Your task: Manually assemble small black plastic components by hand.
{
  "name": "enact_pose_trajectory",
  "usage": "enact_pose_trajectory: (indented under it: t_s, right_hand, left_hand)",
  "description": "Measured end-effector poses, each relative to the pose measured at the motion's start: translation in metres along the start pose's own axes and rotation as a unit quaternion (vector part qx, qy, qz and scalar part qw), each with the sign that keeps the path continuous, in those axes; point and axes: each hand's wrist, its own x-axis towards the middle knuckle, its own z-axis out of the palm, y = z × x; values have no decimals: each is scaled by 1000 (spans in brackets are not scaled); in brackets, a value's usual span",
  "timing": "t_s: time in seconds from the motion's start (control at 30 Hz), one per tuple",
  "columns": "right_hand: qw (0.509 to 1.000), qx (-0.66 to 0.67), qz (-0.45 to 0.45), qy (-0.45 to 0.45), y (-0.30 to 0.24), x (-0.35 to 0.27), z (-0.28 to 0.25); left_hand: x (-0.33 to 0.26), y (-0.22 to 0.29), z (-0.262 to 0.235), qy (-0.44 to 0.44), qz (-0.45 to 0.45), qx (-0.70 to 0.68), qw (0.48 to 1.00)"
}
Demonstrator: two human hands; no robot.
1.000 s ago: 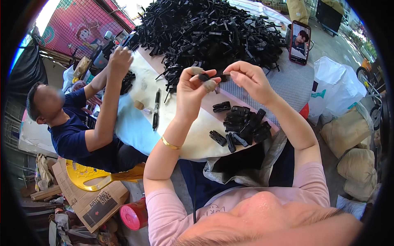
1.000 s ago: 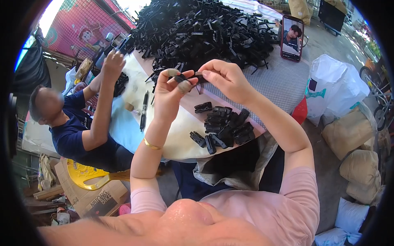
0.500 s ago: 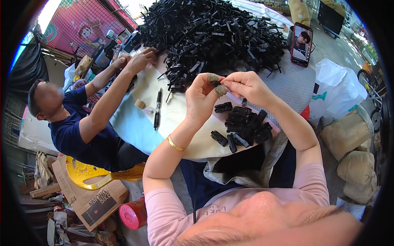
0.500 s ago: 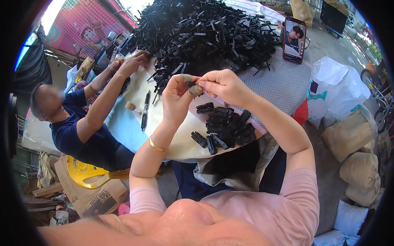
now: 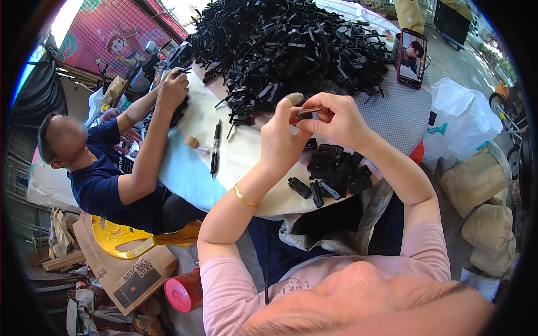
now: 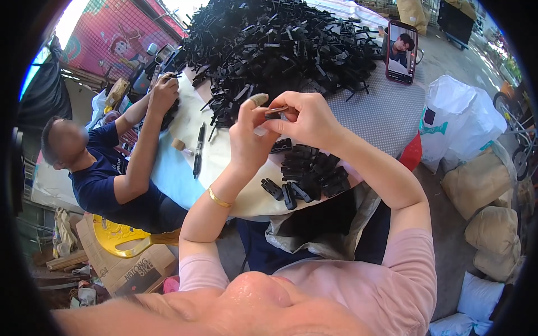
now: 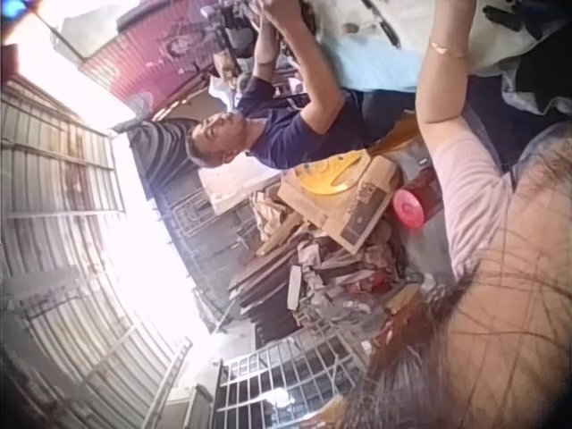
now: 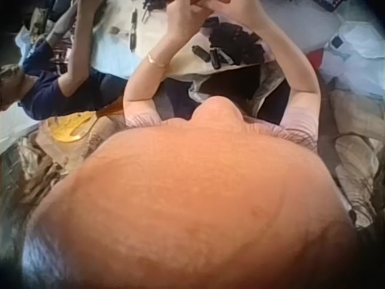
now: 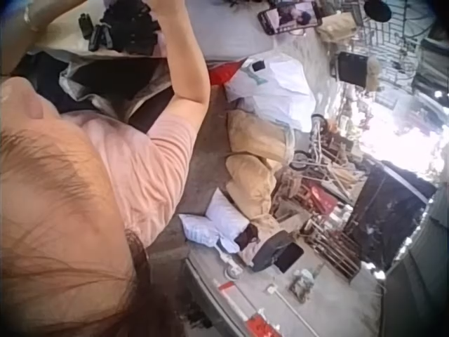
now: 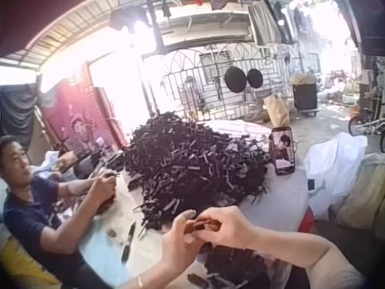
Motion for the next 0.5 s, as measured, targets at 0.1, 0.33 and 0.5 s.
enact_pose_trajectory:
  t_s: [0.1,0.33,0.5]
  right_hand:
    - [997,63,35,-27,13,1,-3]
    - [964,244,87,-50,9,8,-31]
    - [955,267,86,-100,11,7,-27]
  left_hand:
    - [0,4,-2,-39,-13,8,999]
    - [18,-1,-30,-226,-159,-480,833]
    - [11,-17,-15,-224,-192,-590,752]
